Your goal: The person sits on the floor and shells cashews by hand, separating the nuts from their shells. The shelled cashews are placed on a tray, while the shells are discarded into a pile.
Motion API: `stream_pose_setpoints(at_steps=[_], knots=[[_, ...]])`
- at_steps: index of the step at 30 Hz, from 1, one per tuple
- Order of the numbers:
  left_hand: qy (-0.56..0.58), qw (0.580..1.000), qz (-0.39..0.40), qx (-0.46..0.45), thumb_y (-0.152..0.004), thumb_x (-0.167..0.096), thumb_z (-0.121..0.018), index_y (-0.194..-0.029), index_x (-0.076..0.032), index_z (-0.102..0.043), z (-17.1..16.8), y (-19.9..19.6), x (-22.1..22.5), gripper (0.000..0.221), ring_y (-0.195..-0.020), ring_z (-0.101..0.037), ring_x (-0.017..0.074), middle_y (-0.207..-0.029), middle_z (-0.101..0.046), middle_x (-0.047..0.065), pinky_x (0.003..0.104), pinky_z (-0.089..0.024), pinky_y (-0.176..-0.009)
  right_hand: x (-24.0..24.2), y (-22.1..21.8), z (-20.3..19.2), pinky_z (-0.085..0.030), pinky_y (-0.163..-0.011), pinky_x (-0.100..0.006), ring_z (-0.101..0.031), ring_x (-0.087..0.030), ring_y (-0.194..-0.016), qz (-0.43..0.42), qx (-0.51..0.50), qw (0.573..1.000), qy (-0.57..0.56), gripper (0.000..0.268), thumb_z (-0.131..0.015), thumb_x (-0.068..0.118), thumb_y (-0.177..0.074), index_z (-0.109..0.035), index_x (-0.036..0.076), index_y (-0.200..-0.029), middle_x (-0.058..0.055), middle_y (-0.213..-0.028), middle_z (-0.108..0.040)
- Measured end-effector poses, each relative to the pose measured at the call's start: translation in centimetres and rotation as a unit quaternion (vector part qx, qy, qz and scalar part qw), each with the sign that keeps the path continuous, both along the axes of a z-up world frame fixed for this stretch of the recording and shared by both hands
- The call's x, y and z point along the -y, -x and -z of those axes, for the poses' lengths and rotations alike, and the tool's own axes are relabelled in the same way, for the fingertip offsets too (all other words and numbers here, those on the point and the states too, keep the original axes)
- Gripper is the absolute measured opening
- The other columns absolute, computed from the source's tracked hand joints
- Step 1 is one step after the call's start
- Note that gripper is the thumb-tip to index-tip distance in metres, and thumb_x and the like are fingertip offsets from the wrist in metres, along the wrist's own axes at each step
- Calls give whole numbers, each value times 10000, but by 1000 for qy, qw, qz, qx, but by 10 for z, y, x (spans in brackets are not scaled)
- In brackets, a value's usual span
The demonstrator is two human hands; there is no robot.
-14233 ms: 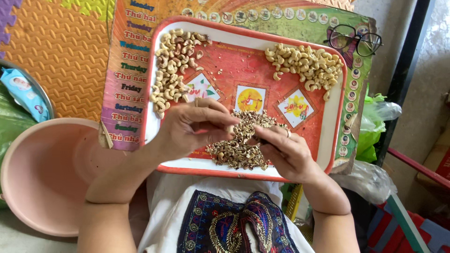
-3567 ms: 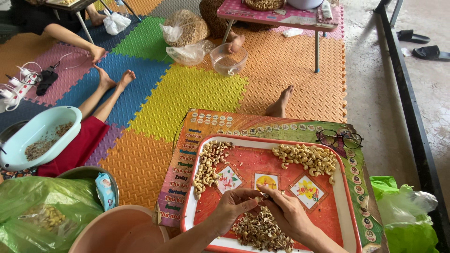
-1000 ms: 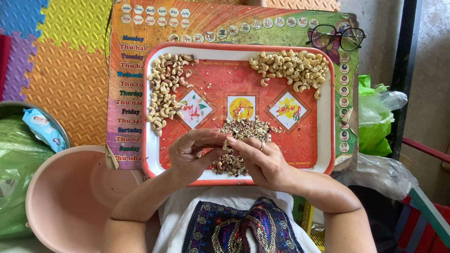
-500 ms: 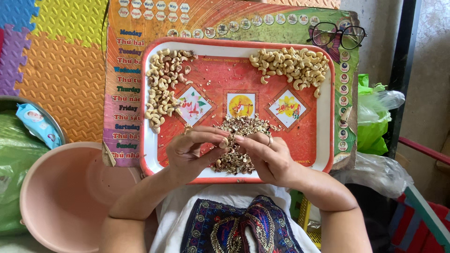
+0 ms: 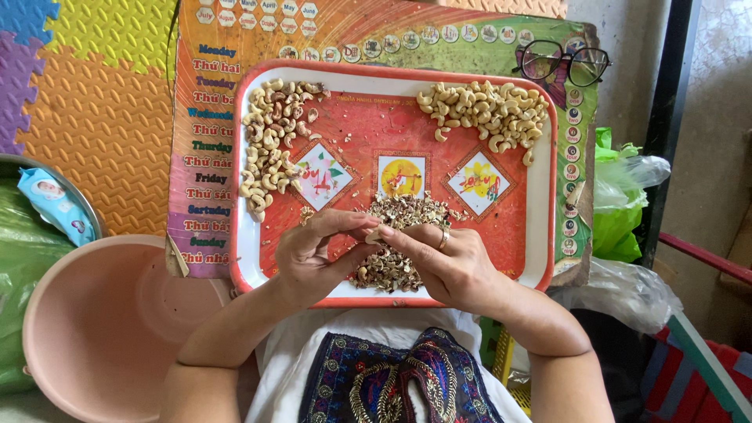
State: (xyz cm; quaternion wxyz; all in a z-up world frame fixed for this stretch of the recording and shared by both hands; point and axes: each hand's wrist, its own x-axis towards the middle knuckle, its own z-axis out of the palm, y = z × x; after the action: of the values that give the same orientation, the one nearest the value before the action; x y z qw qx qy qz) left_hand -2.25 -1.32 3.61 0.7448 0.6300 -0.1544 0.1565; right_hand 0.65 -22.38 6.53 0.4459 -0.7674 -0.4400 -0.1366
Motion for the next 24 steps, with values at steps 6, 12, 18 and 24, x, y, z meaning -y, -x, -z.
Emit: stream_pose_setpoints(at_steps=[6,12,18,24], knots=[[-9,1000,-13,-20,-724,117,-871,-1124,38,-739,5,-2,3,429,-805,-754,177,-920,-771,140,322,-651,-746,-3,-3,-9,-578,-511,-340,-677,-274,-584,30,40,998,44,393,-469,-11,-967,-705,17,-1280,-141,-932,-710],[-8,999,-22,-23,-728,109,-863,-1136,0,-760,-8,-5,7,434,-794,-748,134,-1003,-810,116,317,-644,-791,2,1,4,-577,-492,-322,-681,-310,-564,33,-25,999,12,382,-549,-26,-925,-689,-14,-1281,-128,-892,-718],[-4,999,-27,-36,-715,125,-865,-1113,2,-765,-1,-5,6,428,-792,-759,134,-1004,-816,117,331,-649,-783,-3,-1,-1,-572,-486,-356,-685,-317,-572,34,2,999,26,423,-519,-26,-927,-680,10,-1317,-129,-906,-713],[-3,998,-19,-52,-724,109,-863,-1174,14,-736,7,-5,7,478,-812,-772,167,-1017,-813,152,337,-661,-780,-7,-2,1,-548,-457,-327,-625,-238,-514,52,27,998,24,502,-487,-89,-890,-666,14,-1348,-125,-879,-693]])
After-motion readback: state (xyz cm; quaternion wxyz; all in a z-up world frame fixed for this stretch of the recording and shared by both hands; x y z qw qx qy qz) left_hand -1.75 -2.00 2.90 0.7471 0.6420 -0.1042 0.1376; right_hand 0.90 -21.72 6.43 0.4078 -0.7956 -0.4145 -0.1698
